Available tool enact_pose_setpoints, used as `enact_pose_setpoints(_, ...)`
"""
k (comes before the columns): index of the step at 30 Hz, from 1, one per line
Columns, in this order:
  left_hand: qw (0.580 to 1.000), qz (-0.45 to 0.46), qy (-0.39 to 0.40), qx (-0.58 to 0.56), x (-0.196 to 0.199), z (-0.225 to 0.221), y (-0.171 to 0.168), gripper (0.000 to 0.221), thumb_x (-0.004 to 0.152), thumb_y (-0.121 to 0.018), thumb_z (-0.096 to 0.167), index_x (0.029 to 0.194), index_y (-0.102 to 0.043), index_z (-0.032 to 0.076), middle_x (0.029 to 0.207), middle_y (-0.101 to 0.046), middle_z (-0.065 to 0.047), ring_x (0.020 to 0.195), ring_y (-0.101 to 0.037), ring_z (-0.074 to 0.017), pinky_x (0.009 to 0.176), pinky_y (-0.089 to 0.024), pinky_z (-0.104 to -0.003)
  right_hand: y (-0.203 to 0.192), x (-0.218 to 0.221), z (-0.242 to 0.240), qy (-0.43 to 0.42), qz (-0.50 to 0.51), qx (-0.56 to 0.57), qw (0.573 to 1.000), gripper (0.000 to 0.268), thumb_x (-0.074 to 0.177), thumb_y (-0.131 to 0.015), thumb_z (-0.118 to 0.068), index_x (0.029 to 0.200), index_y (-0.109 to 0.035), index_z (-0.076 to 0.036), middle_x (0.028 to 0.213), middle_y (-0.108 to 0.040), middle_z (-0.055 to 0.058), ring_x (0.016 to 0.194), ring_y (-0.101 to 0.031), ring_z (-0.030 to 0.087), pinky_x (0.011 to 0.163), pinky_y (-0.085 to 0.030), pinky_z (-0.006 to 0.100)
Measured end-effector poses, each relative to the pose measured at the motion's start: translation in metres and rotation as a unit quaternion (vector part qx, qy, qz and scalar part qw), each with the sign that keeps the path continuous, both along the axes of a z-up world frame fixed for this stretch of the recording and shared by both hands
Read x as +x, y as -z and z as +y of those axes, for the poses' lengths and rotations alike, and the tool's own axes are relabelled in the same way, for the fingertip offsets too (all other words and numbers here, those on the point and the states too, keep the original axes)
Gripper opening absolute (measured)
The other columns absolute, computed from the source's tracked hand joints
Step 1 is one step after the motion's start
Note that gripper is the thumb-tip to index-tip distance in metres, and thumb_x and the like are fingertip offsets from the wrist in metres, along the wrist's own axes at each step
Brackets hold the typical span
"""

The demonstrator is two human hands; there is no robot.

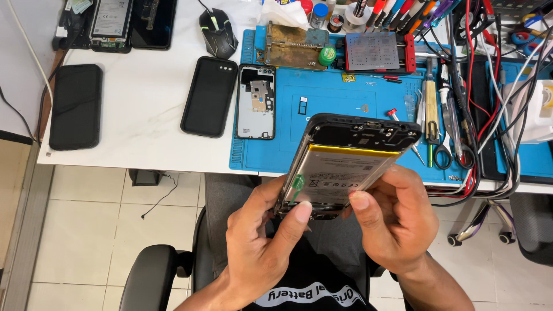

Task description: The person works on a disassembled smartphone, peeling adhesive from the battery and applying liquid from a small bottle to the phone's edge. They then use a soldering iron to work on the bottom edge of the device.

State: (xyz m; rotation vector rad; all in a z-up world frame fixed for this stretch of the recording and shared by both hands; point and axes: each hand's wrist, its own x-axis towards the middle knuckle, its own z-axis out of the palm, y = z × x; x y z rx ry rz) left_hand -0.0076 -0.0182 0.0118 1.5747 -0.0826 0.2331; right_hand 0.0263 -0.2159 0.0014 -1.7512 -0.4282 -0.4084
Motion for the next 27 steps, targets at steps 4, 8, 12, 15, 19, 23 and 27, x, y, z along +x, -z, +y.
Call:
enact_pose_setpoints(4,0.998,-0.002,0.024,-0.059,-0.002,-0.004,-0.003,0.039,0.107,-0.067,0.02,0.138,-0.061,-0.004,0.113,-0.08,-0.016,0.083,-0.085,-0.0223,0.072,-0.081,-0.031,0.002,-0.004,0.0,-0.009,0.023,0.019,1.0,0.04,0.107,-0.061,-0.014,0.137,-0.05,0.009,0.11,-0.073,0.024,0.072,-0.075,0.025,0.055,-0.068,0.029)
enact_pose_setpoints(8,0.997,-0.018,0.017,-0.079,-0.006,-0.005,0.0,0.037,0.107,-0.066,0.012,0.14,-0.06,-0.005,0.122,-0.079,-0.019,0.09,-0.087,-0.0265,0.084,-0.078,-0.035,-0.004,-0.014,0.003,-0.073,0.045,0.046,0.995,0.055,0.102,-0.069,-0.012,0.146,-0.046,0.01,0.132,-0.069,0.026,0.117,-0.074,0.034,0.1,-0.069,0.043)
enact_pose_setpoints(12,0.995,-0.081,0.012,-0.057,-0.009,-0.005,0.003,0.034,0.108,-0.064,0.008,0.137,-0.059,-0.009,0.124,-0.077,-0.022,0.098,-0.089,-0.0315,0.09,-0.075,-0.035,-0.021,-0.019,0.018,-0.039,0.095,0.024,0.994,0.036,0.099,-0.072,-0.009,0.129,-0.057,0.006,0.112,-0.075,0.016,0.092,-0.077,0.022,0.08,-0.07,0.031)
enact_pose_setpoints(15,0.992,-0.106,0.014,-0.063,-0.012,-0.005,0.006,0.037,0.109,-0.063,0.006,0.14,-0.056,-0.013,0.123,-0.079,-0.025,0.099,-0.089,-0.0344,0.091,-0.077,-0.037,-0.019,-0.022,0.019,-0.04,0.101,0.05,0.993,0.031,0.101,-0.071,-0.005,0.127,-0.058,0.004,0.114,-0.071,0.013,0.103,-0.072,0.023,0.093,-0.065,0.034)
enact_pose_setpoints(19,0.994,-0.106,-0.001,-0.028,-0.018,-0.003,0.006,0.04,0.107,-0.065,0.003,0.143,-0.057,-0.012,0.122,-0.082,-0.024,0.105,-0.09,-0.0328,0.095,-0.078,-0.036,-0.031,-0.023,0.024,-0.079,0.115,0.102,0.985,0.026,0.101,-0.067,-0.001,0.124,-0.055,0.005,0.108,-0.068,0.015,0.093,-0.072,0.023,0.082,-0.078,0.036)
enact_pose_setpoints(23,0.989,-0.144,-0.033,0.019,-0.025,0.001,0.011,0.043,0.104,-0.072,-0.001,0.144,-0.059,-0.009,0.126,-0.08,-0.024,0.103,-0.086,-0.0247,0.093,-0.075,-0.03,-0.042,-0.025,0.023,-0.094,0.132,0.093,0.982,0.024,0.101,-0.067,-0.004,0.121,-0.057,0.006,0.101,-0.067,0.015,0.092,-0.068,0.024,0.09,-0.06,0.035)
enact_pose_setpoints(27,0.988,-0.145,-0.012,0.046,-0.022,0.006,-0.002,0.038,0.105,-0.068,0.004,0.139,-0.062,-0.012,0.134,-0.078,-0.028,0.101,-0.088,-0.0262,0.09,-0.074,-0.031,-0.046,-0.026,0.021,-0.072,0.138,0.057,0.986,0.023,0.098,-0.069,-0.004,0.117,-0.061,0.007,0.111,-0.067,0.021,0.087,-0.064,0.024,0.078,-0.056,0.031)
